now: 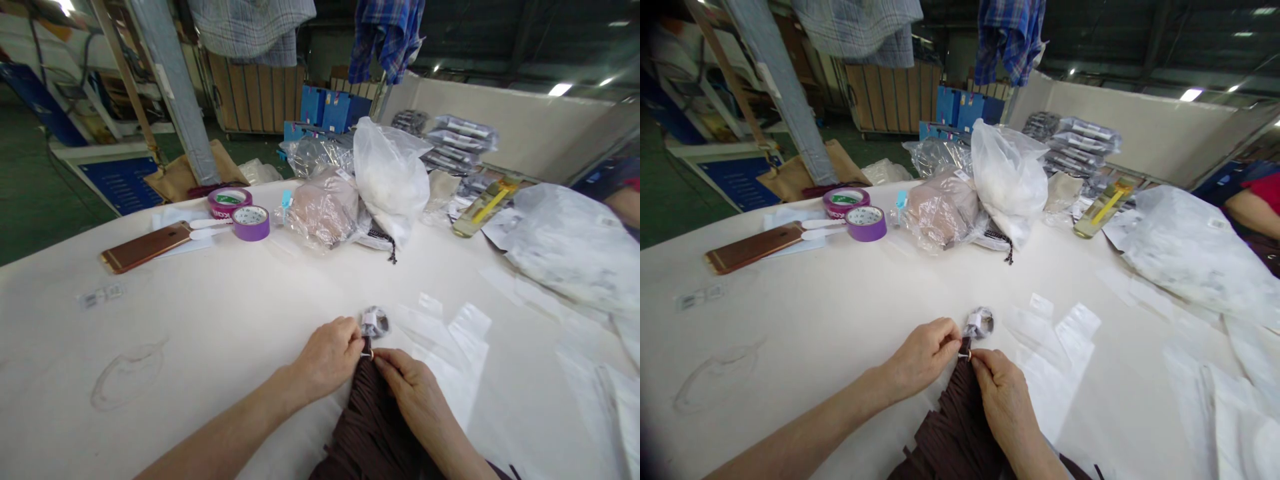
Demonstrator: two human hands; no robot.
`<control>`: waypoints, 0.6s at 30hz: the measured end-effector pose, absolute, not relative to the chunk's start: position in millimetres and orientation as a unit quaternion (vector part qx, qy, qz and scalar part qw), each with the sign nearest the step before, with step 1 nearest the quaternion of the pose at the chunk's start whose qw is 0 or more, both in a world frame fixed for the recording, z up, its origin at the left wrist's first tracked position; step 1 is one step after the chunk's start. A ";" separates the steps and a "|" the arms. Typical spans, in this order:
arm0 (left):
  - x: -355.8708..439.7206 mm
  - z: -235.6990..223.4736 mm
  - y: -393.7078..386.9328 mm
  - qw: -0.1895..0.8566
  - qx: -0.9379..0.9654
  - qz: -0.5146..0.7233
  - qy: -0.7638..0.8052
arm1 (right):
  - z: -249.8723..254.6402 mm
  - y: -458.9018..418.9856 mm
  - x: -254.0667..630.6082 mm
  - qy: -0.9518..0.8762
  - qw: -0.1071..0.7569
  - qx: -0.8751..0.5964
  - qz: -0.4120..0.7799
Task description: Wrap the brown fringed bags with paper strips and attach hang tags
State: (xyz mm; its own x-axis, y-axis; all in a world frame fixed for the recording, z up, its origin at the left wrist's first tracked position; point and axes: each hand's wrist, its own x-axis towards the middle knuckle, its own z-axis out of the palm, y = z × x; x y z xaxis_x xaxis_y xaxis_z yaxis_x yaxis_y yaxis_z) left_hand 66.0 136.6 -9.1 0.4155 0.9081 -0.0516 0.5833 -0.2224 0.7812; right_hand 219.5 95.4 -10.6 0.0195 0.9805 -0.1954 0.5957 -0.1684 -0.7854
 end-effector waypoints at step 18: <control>71.5 -30.9 129.0 0.481 0.687 0.304 0.451 | -7.2 93.0 215.0 -0.652 0.282 -0.657 0.253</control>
State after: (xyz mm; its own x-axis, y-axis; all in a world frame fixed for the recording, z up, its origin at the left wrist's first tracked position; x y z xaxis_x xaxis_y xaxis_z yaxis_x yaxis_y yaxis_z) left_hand 71.5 129.0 -30.9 0.4078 0.9129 -0.0164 0.3273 -0.1294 0.9360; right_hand 215.0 93.0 -7.2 0.0234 0.9991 0.0360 0.7138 0.0085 -0.7003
